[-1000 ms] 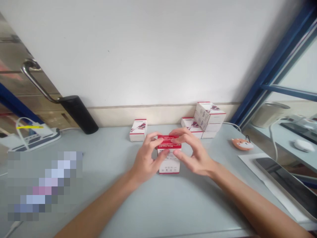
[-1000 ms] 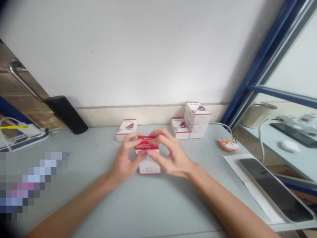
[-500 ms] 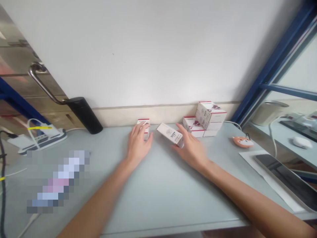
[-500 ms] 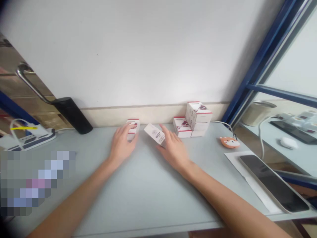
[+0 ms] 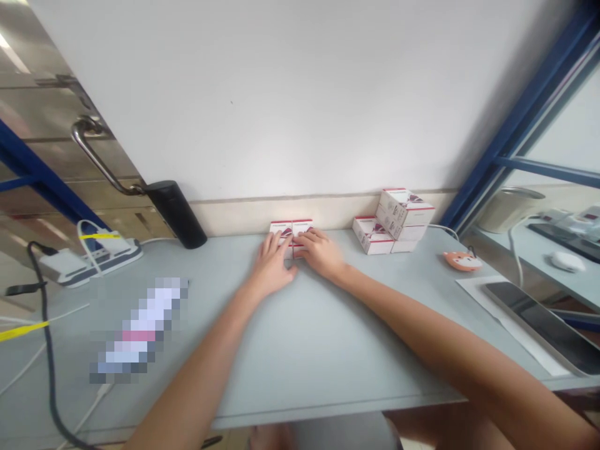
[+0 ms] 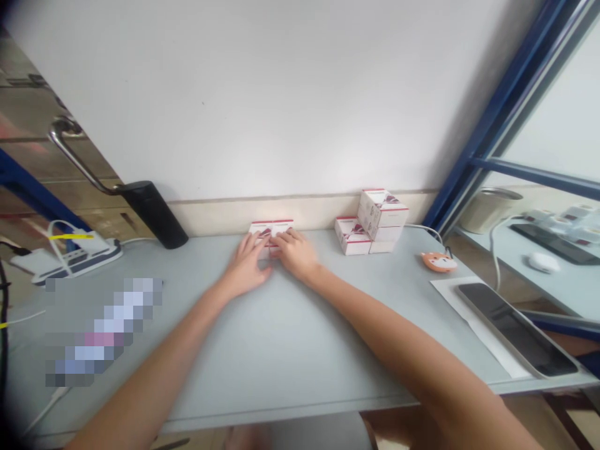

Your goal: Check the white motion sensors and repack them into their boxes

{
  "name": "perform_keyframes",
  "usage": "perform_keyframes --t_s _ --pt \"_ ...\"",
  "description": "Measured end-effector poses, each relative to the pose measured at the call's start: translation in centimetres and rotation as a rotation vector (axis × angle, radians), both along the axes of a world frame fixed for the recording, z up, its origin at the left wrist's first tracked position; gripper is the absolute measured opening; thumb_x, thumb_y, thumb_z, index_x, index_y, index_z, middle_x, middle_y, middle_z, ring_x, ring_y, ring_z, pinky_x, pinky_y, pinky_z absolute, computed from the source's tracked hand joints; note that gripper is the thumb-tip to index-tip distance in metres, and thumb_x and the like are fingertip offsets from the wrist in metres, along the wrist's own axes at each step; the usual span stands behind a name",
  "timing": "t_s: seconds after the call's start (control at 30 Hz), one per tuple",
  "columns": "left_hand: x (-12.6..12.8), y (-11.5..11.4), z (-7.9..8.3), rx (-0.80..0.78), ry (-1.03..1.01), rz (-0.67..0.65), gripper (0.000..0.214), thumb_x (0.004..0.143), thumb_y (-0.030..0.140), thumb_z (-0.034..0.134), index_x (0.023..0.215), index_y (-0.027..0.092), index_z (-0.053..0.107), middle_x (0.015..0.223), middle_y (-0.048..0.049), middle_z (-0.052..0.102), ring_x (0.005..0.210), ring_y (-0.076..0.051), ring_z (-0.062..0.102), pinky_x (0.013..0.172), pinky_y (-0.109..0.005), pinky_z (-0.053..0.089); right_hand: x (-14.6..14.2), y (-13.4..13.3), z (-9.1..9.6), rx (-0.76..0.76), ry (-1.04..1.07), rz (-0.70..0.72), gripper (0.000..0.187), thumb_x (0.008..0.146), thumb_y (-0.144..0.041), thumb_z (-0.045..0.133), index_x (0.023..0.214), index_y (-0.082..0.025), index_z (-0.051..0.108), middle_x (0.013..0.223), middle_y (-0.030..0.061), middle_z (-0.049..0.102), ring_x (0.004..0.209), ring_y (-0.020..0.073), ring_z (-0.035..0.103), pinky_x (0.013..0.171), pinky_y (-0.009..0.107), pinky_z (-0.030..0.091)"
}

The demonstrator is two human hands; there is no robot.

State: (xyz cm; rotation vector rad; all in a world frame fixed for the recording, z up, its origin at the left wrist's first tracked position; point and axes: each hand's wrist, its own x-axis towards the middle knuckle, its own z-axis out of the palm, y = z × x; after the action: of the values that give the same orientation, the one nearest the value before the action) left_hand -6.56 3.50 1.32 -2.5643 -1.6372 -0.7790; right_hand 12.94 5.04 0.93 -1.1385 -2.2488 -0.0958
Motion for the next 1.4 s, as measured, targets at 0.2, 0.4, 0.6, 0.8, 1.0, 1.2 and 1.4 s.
perform_keyframes --t_s 0.2,0.4,0.6,0.8,1.0,1.2,1.4 --pt "-0.4 0.0 0.3 0.033 0.018 -0.004 0.055 0.100 0.034 0.059 0.153 0.023 0.049 0.161 -0.0141 0.048 0.152 -0.035 0.038 0.123 -0.054 0.038 -1.5 0.8 0.0 -0.048 0.071 0.009 0.032 0.103 -0.032 0.063 0.132 -0.020 0.070 0.134 0.0131 0.072 0.130 0.0298 0.058 0.109 0.044 0.050" --pt "0.2 -0.4 1.1 0.068 0.019 0.052 0.043 0.100 0.038 0.063 0.142 0.029 0.062 0.149 -0.0109 0.058 0.140 -0.034 0.049 0.113 -0.050 0.046 3.7 -1.4 1.8 -0.101 0.117 0.057 0.038 0.106 -0.029 0.051 0.142 -0.026 0.063 0.151 0.0061 0.063 0.134 0.0222 0.060 0.113 0.039 0.049" --pt "0.5 -0.1 0.9 0.084 0.021 0.069 0.041 0.098 0.035 0.066 0.138 0.027 0.065 0.147 -0.0119 0.058 0.138 -0.034 0.050 0.112 -0.051 0.048 11.5 -3.4 0.4 0.001 -0.080 -0.427 0.051 0.097 -0.015 0.049 0.146 -0.011 0.058 0.161 0.0218 0.050 0.150 0.0392 0.043 0.122 0.058 0.034" --pt "0.6 -0.1 0.8 0.087 0.035 0.038 0.046 0.098 0.038 0.065 0.141 0.025 0.062 0.149 -0.0125 0.055 0.143 -0.034 0.045 0.120 -0.051 0.042 12.7 -4.5 0.3 -0.070 0.103 -0.329 0.041 0.099 -0.029 0.050 0.135 -0.018 0.068 0.130 0.0155 0.073 0.122 0.0340 0.066 0.108 0.050 0.050" --pt "3.4 -2.1 1.1 0.232 0.032 -0.048 0.035 0.098 0.024 0.059 0.131 0.026 0.069 0.152 -0.0136 0.048 0.148 -0.036 0.037 0.123 -0.059 0.035 12.4 -4.6 0.0 -0.001 0.067 -0.308 0.054 0.100 -0.037 0.055 0.151 -0.020 0.056 0.152 0.0177 0.058 0.144 0.0375 0.049 0.119 0.056 0.042" --pt "5.4 -4.0 0.9 0.086 -0.120 -0.437 0.026 0.102 0.018 0.050 0.110 0.024 0.074 0.119 -0.0094 0.068 0.115 -0.023 0.064 0.103 -0.041 0.054 13.1 -4.4 -0.4 -0.075 0.000 -0.372 0.046 0.099 -0.032 0.055 0.143 -0.020 0.063 0.151 0.0167 0.059 0.137 0.0385 0.055 0.117 0.056 0.044" --pt "5.2 -4.1 0.3 -0.076 -0.139 -0.449 0.025 0.102 0.018 0.050 0.106 0.025 0.074 0.106 -0.0048 0.072 0.096 -0.020 0.071 0.089 -0.034 0.056 12.7 -4.9 0.9 -0.085 0.181 -0.422 0.046 0.092 -0.039 0.066 0.134 -0.023 0.069 0.132 0.0140 0.071 0.117 0.0389 0.066 0.103 0.055 0.051"
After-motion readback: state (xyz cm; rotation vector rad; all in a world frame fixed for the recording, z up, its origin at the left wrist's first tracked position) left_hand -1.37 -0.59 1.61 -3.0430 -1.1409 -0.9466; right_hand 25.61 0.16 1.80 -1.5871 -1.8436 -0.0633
